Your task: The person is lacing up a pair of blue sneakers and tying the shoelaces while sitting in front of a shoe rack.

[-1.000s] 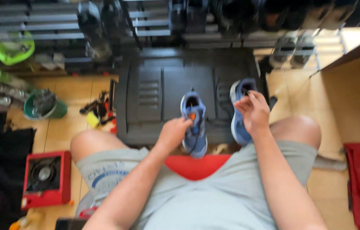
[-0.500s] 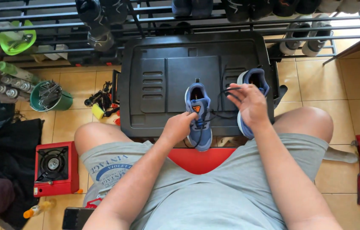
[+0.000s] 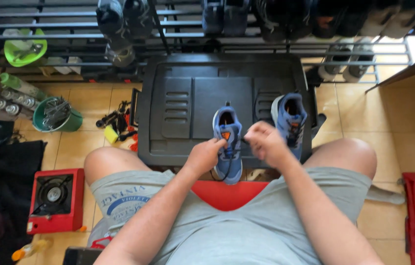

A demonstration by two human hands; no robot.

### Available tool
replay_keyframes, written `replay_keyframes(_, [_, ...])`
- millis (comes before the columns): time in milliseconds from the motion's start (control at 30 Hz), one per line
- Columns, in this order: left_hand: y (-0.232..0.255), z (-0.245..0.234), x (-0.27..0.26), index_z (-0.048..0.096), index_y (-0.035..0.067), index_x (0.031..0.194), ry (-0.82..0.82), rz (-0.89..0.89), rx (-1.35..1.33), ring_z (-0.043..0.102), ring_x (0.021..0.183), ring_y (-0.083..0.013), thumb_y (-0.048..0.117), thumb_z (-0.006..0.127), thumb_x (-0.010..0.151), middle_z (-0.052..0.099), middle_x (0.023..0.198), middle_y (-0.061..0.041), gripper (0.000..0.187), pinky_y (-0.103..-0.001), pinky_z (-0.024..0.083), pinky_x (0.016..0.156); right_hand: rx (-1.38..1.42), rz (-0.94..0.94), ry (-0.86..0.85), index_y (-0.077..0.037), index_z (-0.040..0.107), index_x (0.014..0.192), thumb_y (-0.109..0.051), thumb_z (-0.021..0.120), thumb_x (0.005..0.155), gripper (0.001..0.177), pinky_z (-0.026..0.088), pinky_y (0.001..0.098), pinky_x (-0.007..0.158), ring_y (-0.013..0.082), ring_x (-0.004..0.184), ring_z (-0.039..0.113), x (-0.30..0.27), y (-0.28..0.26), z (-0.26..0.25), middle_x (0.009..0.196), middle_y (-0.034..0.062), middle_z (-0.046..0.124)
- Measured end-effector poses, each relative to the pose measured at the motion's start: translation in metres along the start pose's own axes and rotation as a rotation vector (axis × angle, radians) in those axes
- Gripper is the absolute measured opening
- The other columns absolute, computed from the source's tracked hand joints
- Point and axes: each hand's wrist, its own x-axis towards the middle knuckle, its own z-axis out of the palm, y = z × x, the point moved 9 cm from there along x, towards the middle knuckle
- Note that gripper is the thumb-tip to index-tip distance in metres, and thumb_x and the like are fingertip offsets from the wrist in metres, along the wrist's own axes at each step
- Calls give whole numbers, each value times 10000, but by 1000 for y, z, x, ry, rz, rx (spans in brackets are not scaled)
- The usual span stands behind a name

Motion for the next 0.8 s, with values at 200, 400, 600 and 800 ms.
replay_keyframes(200, [-12,18,3,550,202,1201,-23,-28,9,714,854,-396,22,526,936,633,1006,-110,322,-474,598,729,-1057,-96,-206,-218,753,1146,-265,767,829,321,562,470,651,345,644,719,-14,31,41,598,115,700])
replay_keyframes(400, [-10,17,2,529,196,1114,-19,-41,21,706,835,-396,72,550,943,618,974,-108,211,-473,593,716,-1311,-22,-204,-295,726,1061,-399,660,926,183,592,486,749,357,796,742,-14,38,50,698,59,751])
replay_keyframes(600, [-19,32,7,511,216,1077,-42,-47,33,706,815,-374,45,591,912,596,943,-70,251,-455,589,707,-1435,-203,-132,-289,651,935,-398,613,936,115,588,473,695,345,749,739,-19,29,53,708,62,738])
replay_keyframes(800, [-24,32,10,520,216,1002,32,-37,76,714,796,-347,81,610,898,592,889,-53,193,-436,585,692,-1299,-569,422,-185,644,803,-281,710,955,192,553,436,605,363,640,690,-12,-50,18,631,120,647])
